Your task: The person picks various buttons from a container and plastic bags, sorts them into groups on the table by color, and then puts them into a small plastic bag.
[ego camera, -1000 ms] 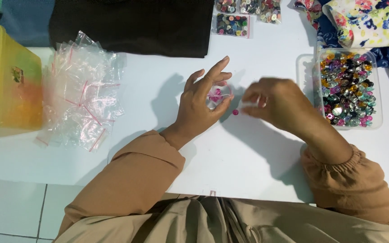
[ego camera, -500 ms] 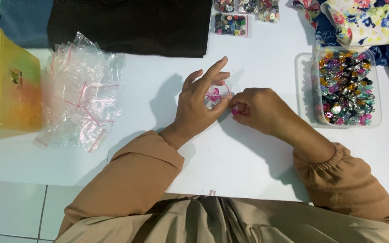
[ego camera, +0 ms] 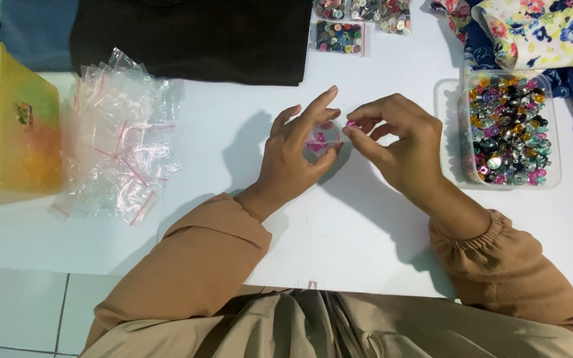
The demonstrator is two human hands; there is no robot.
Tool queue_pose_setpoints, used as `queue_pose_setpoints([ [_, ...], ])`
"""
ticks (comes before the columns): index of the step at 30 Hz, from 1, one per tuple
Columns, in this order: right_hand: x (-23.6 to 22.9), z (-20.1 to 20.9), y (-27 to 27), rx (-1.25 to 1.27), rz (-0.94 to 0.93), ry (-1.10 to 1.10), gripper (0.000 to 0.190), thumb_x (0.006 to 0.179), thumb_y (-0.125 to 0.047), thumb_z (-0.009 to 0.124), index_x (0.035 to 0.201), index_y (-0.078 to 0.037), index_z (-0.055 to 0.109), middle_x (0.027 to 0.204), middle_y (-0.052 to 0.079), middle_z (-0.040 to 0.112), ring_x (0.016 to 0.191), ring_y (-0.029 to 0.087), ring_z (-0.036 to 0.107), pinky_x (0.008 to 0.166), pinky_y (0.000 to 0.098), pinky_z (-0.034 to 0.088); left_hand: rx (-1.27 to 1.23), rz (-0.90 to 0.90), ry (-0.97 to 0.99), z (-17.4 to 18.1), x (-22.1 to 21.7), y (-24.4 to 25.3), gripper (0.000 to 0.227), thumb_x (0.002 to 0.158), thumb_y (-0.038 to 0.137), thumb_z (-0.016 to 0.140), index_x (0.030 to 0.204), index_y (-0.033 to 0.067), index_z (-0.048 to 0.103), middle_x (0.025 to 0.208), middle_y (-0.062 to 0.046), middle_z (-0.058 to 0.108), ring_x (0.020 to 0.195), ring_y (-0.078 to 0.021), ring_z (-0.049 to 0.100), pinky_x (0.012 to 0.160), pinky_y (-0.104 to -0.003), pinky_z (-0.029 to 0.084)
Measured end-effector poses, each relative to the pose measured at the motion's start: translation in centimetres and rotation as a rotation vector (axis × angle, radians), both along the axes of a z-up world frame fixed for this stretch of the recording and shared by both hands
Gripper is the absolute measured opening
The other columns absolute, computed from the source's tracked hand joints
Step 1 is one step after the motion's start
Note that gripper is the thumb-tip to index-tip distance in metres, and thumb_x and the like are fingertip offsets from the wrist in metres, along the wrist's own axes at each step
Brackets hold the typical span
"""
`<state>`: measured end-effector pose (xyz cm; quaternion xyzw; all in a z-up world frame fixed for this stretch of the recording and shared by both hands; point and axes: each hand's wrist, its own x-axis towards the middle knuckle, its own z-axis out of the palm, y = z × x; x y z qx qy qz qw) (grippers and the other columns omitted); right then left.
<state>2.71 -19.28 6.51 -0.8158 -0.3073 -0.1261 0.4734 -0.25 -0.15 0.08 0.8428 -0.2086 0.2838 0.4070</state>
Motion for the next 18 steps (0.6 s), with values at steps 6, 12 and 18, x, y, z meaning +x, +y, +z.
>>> queue_pose_setpoints([
  [6,-0.7,0.6,1.1,0.016,0.100,-0.060,0.018,0.088,0.000,0.085,0.104,0.000,0.078,0.089,0.017,0.072,0.084,0.030,0.070,0.069,0.0359,0.063,-0.015,-0.020,-0.039,-0.1,-0.1,-0.6,0.084,0.088,0.015,0.084,0.160,0.0201,0.040,0.128,-0.001,0.074,0.110,-0.0142,0.076,0.117,-0.042,0.041],
  [12,-0.8,0.5,1.2,-0.020,0.163,-0.033,0.012,0.091,-0.005,0.080,0.102,-0.001,0.078,0.092,0.018,0.075,0.088,0.031,0.070,0.072,0.0379,0.062,-0.018,-0.021,-0.052,-0.1,0.0,-0.6,0.085,0.087,0.016,0.084,0.159,0.0198,0.040,0.128,-0.003,0.074,0.110,-0.0155,0.076,0.117,-0.043,0.041],
  [18,-0.8,0.9,1.5,-0.065,0.173,-0.137,0.019,0.086,-0.011,0.088,0.101,-0.003,0.078,0.096,0.017,0.072,0.091,0.035,0.067,0.073,0.0437,0.059,-0.033,-0.007,-0.059,-0.6,0.3,-0.5,0.084,0.088,0.017,0.082,0.161,0.0199,0.040,0.127,-0.001,0.075,0.109,-0.0156,0.076,0.117,-0.043,0.042],
])
